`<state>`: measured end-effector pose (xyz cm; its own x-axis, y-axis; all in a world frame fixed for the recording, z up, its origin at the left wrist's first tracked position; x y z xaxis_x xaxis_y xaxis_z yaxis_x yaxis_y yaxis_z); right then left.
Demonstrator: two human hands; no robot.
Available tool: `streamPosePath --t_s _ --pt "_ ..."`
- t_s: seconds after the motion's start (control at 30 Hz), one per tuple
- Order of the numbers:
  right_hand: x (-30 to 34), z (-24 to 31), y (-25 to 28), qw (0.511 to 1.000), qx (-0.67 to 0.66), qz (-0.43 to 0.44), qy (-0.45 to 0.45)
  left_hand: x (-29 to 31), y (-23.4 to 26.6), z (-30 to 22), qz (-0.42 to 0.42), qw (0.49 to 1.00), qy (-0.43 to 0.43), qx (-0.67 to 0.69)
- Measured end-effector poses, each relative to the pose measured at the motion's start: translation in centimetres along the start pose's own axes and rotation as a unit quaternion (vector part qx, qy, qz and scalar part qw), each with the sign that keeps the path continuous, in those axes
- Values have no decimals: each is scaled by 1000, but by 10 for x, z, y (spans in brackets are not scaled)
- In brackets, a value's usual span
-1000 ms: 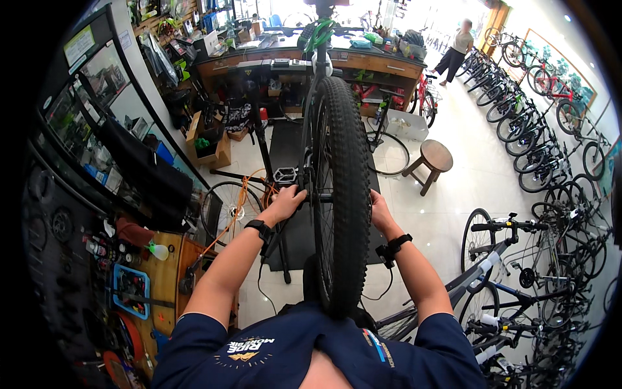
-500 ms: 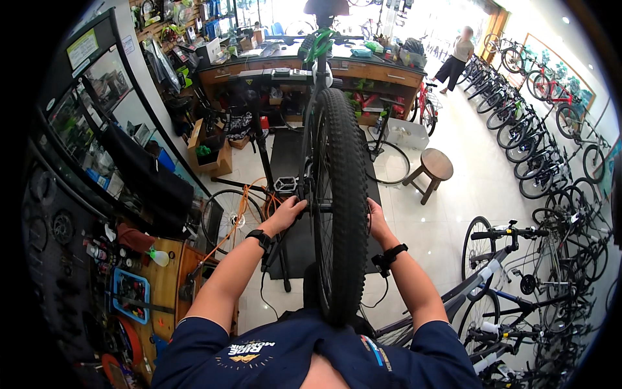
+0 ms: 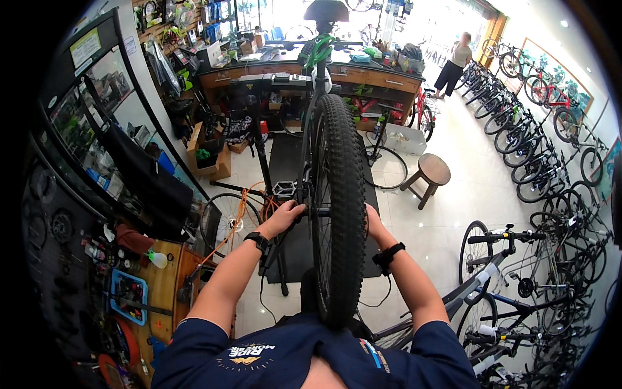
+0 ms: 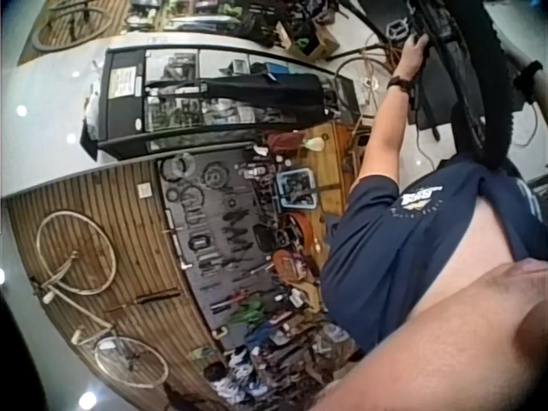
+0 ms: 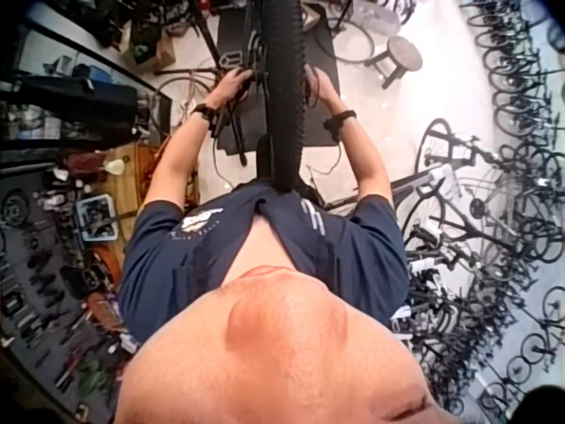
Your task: The person adjusts a quick-release skewer on a bicycle wheel by hand and then installs the wheel onto the rear frame of a bicycle, aligning it with the chain and derailleur.
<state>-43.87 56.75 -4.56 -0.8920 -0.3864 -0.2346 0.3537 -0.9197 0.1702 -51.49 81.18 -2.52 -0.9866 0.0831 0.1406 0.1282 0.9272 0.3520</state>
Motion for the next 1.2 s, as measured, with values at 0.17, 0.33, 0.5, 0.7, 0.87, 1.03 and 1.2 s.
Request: streamPosePath --t_s 0.17,0.33,0.5,0.7,0.87,1.03,1.2 --pt "-13 11 0 991 127 33 18 -4 2 7 10 1000 6 -17" --pt "-13 -5 3 996 77 31 -13 -8 -4 10 15 1000 14 -16" --pt "-16 -18 15 999 44 7 17 -20 -7 19 11 999 33 1" --pt "-16 -5 8 992 113 52 -15 -17 -5 8 26 997 -55 -36" --pt "-10 -20 2 981 62 102 -153 31 8 -46 19 980 -76 -183" --pt "-16 -14 -5 981 81 123 -126 -7 17 38 41 829 -189 -524" --pt "-13 -11 -7 977 85 125 -152 -27 27 54 63 962 67 -258"
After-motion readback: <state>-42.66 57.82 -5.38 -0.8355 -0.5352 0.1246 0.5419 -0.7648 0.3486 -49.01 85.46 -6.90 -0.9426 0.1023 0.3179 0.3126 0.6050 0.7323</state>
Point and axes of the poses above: each hand's wrist, its own x-axis away from the middle knuckle, its own y-axis out of the back of the hand, z = x × y, the point moved 10 cm from there along -x, towards the middle knuckle, and after that the axes turned 11 degrees about -x, right-handed, at the moved point
